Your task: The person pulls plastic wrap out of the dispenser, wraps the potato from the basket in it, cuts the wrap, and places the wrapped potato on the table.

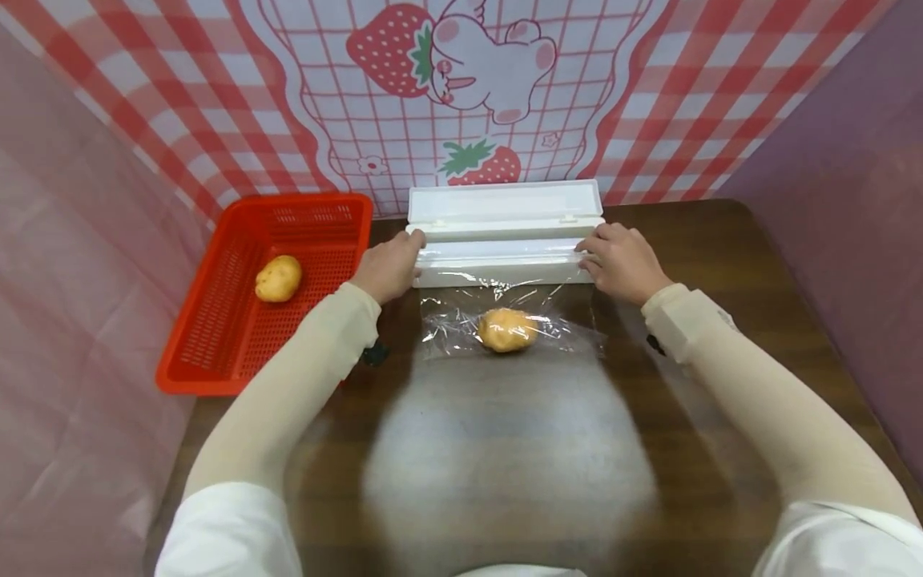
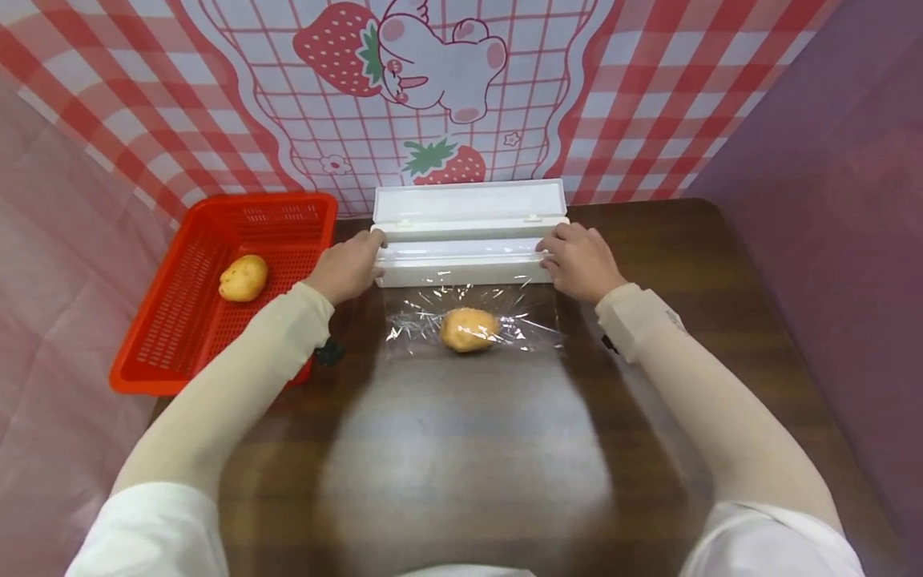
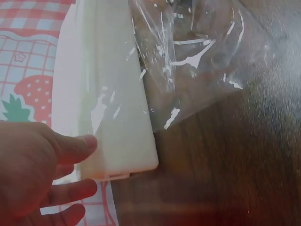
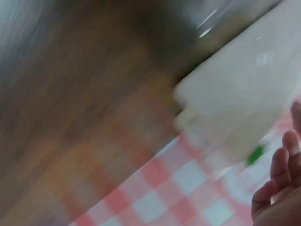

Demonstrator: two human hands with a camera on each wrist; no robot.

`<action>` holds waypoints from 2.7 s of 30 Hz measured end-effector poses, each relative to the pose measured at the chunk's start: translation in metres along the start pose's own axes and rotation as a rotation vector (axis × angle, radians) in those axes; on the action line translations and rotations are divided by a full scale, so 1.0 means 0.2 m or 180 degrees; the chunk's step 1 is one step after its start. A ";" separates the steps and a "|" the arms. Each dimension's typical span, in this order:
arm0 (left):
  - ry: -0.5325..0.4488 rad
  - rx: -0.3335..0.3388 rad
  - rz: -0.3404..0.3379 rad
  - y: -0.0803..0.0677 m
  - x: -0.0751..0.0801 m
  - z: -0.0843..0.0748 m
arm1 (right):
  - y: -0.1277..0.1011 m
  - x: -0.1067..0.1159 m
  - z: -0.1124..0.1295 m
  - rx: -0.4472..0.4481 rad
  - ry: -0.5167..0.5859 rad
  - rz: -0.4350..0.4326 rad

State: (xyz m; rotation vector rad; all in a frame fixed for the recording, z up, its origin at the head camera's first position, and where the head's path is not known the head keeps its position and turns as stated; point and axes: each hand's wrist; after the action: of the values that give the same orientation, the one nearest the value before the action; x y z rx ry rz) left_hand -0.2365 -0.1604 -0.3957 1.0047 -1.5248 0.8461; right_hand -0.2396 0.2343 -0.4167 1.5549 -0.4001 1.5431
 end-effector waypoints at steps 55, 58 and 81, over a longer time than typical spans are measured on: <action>-0.0131 -0.1246 0.0193 -0.29 -0.25 -0.60 | -0.12 -0.16 0.56 0.0160 0.0856 0.1490; -0.0105 -0.1248 0.0158 -0.29 -0.25 -0.60 | -0.11 -0.15 0.56 0.0123 0.0855 0.1599; -0.0689 -0.0870 0.0540 -0.22 -0.25 -0.56 | -0.10 -0.06 0.59 0.0070 0.0359 0.1437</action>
State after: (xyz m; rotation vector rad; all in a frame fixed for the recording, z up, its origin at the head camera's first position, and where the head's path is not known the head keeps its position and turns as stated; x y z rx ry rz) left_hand -0.1492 -0.0689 -0.4263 0.7928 -1.8744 0.6366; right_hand -0.1512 0.1528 -0.4164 1.4480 -0.7075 1.9727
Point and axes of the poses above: each hand's wrist, its own y-axis towards the middle knuckle, its own x-axis out of the back of the hand, z = x × y
